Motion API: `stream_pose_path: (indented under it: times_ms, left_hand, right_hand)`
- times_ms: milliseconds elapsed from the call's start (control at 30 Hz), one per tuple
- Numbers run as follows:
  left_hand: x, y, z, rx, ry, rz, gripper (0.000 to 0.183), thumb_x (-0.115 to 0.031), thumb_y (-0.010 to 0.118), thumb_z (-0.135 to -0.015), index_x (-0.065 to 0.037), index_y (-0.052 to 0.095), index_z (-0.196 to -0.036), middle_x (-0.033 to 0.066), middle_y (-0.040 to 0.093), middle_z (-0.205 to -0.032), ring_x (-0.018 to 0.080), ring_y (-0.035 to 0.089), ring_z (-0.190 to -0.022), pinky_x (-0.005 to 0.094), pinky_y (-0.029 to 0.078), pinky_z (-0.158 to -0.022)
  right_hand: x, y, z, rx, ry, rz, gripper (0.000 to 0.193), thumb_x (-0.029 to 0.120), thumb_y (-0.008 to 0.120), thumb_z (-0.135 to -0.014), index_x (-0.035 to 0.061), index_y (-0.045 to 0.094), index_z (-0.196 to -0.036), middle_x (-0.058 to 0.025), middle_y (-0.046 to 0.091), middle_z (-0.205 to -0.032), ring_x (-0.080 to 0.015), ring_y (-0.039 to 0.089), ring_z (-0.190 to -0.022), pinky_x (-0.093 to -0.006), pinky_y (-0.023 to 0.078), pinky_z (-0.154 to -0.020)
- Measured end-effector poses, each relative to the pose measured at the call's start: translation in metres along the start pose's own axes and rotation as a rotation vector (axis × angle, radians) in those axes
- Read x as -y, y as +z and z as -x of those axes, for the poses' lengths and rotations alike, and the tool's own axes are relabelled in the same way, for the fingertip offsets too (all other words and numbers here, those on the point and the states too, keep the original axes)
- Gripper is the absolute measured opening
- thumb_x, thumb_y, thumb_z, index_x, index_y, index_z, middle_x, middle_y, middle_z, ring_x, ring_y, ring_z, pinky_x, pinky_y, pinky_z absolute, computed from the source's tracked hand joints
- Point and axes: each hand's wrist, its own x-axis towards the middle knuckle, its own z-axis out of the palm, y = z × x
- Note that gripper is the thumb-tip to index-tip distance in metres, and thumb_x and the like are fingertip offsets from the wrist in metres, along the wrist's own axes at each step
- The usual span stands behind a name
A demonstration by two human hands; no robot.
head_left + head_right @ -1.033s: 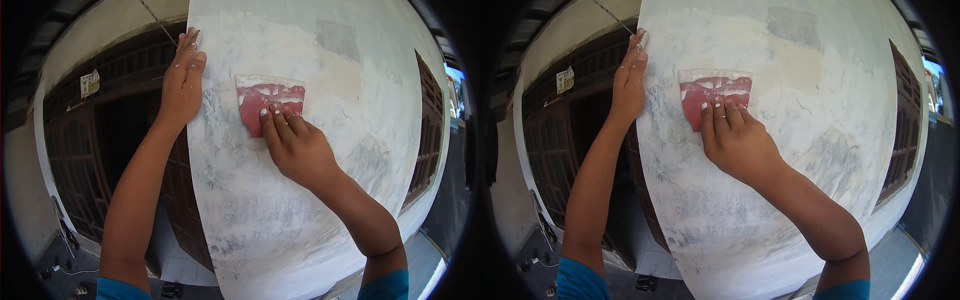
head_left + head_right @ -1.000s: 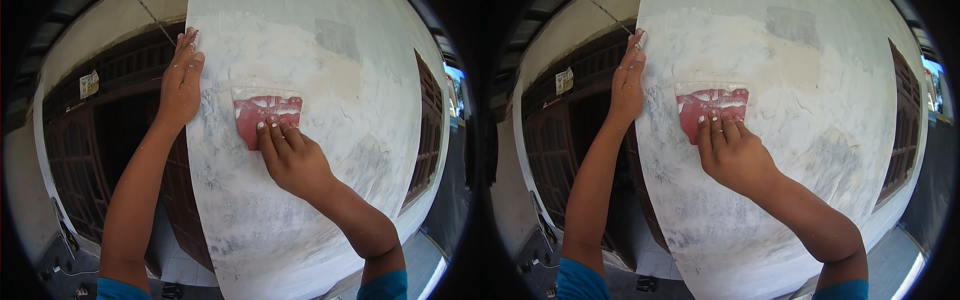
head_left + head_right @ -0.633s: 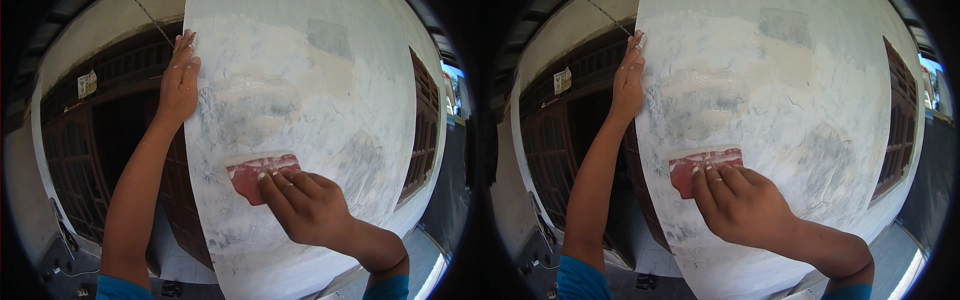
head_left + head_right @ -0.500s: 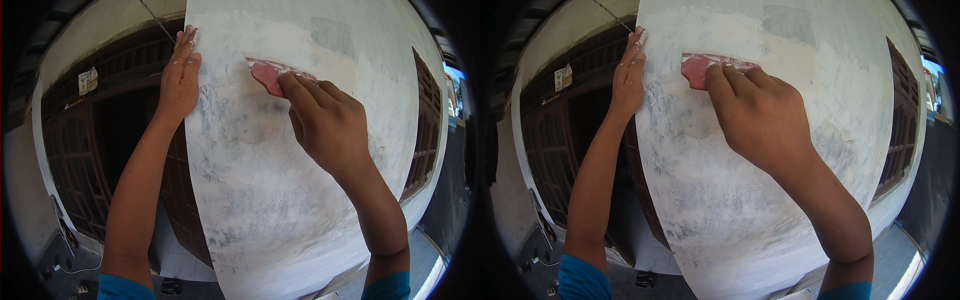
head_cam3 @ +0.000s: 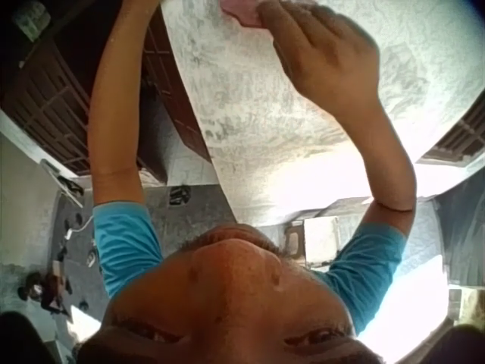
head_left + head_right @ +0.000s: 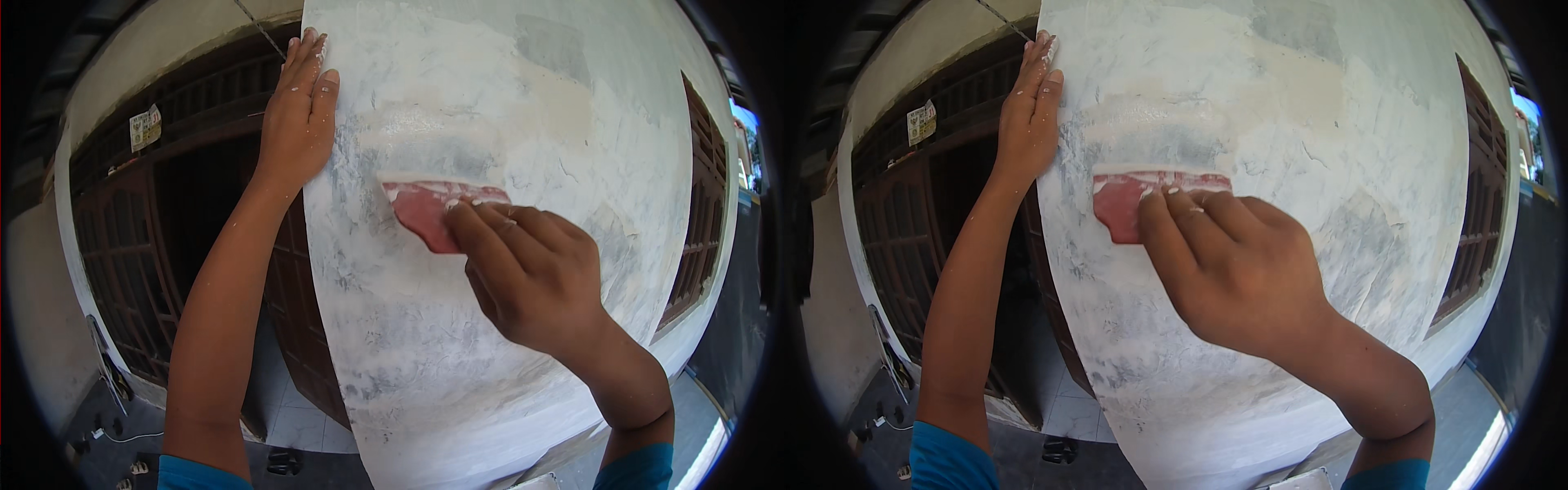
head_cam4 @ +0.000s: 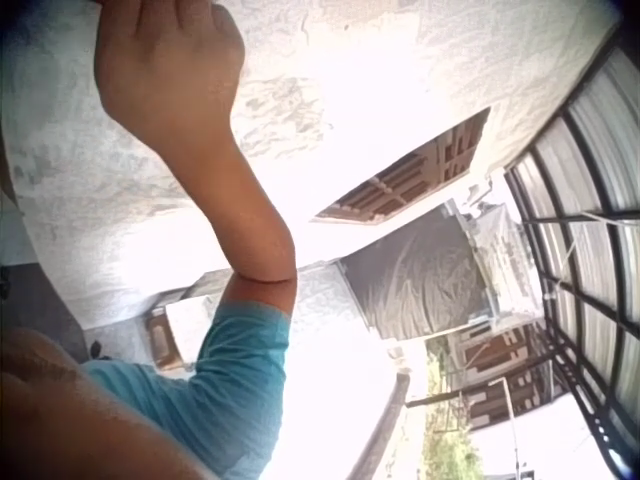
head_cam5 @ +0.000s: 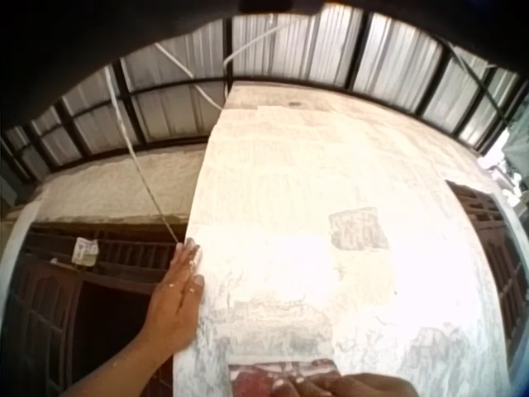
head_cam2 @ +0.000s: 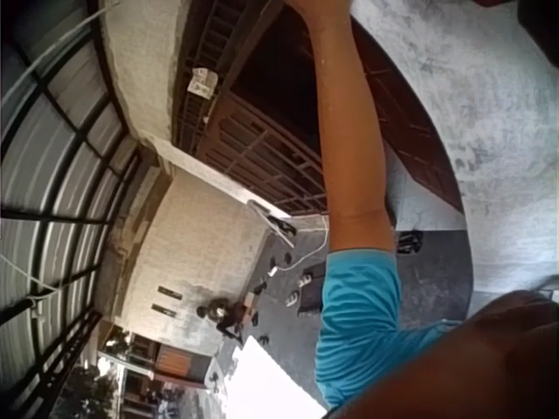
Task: Apply wall putty to an exterior wall using a putty knife and a tray of compound.
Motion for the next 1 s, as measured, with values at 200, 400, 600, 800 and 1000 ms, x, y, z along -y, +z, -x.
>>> stream_pose_path:
  times_ms: [200, 400, 600, 800, 1000]
  left_hand:
    - [-0.008, 0.002, -0.002, -0.012, -0.005, 0.017, 0.046, -0.023, 0.042, -0.104, -0.001, 0.044, -0.144, 0.016, 0.036, -0.154, 0.0285, 0.024, -0.148, 0.0395, 0.022, -0.119]
    - [-0.004, 0.003, 0.0, -0.021, -0.005, 0.033, 0.046, -0.023, 0.043, -0.103, -0.001, 0.044, -0.144, 0.0162, 0.037, -0.154, 0.0284, 0.024, -0.148, 0.0395, 0.022, -0.119]
    - [-0.006, 0.001, -0.001, -0.02, -0.009, 0.02, 0.045, -0.023, 0.042, -0.104, -0.002, 0.045, -0.144, 0.0161, 0.037, -0.154, 0.0289, 0.025, -0.148, 0.0396, 0.022, -0.119]
    - [0.0, 0.004, -0.001, -0.019, 0.001, 0.056, 0.045, -0.023, 0.042, -0.104, -0.002, 0.044, -0.144, 0.0157, 0.037, -0.154, 0.0293, 0.025, -0.148, 0.0398, 0.021, -0.12]
    - [0.001, 0.004, 0.002, -0.018, 0.004, 0.025, 0.046, -0.025, 0.041, -0.104, -0.003, 0.044, -0.145, 0.0153, 0.037, -0.154, 0.0288, 0.025, -0.148, 0.0396, 0.021, -0.12]
  right_hand:
    - [-0.038, 0.034, -0.003, 0.056, 0.027, 0.212, 0.034, 0.003, 0.066, -0.078, -0.0017, 0.065, -0.111, -0.0153, 0.071, -0.1, -0.0245, 0.069, -0.086, -0.0324, 0.058, -0.071]
    - [0.026, 0.009, 0.041, 0.172, -0.159, -0.023, 0.026, 0.01, 0.067, -0.08, -0.0056, 0.067, -0.101, -0.0178, 0.071, -0.093, -0.0259, 0.07, -0.085, -0.0334, 0.06, -0.071]
    - [-0.058, 0.009, -0.044, -0.078, 0.062, 0.278, 0.021, 0.006, 0.065, -0.08, 0.0021, 0.065, -0.101, -0.0103, 0.073, -0.096, -0.0231, 0.071, -0.088, -0.0329, 0.058, -0.073]
    - [0.032, 0.05, 0.033, 0.196, -0.331, 0.143, 0.03, 0.015, 0.063, -0.089, -0.0055, 0.067, -0.11, -0.0206, 0.071, -0.099, -0.0307, 0.072, -0.093, -0.0387, 0.061, -0.078]
    - [0.014, -0.005, 0.012, 0.175, -0.037, -0.093, 0.029, 0.011, 0.071, -0.08, 0.0023, 0.069, -0.107, -0.0127, 0.073, -0.098, -0.0268, 0.072, -0.089, -0.0365, 0.06, -0.075]
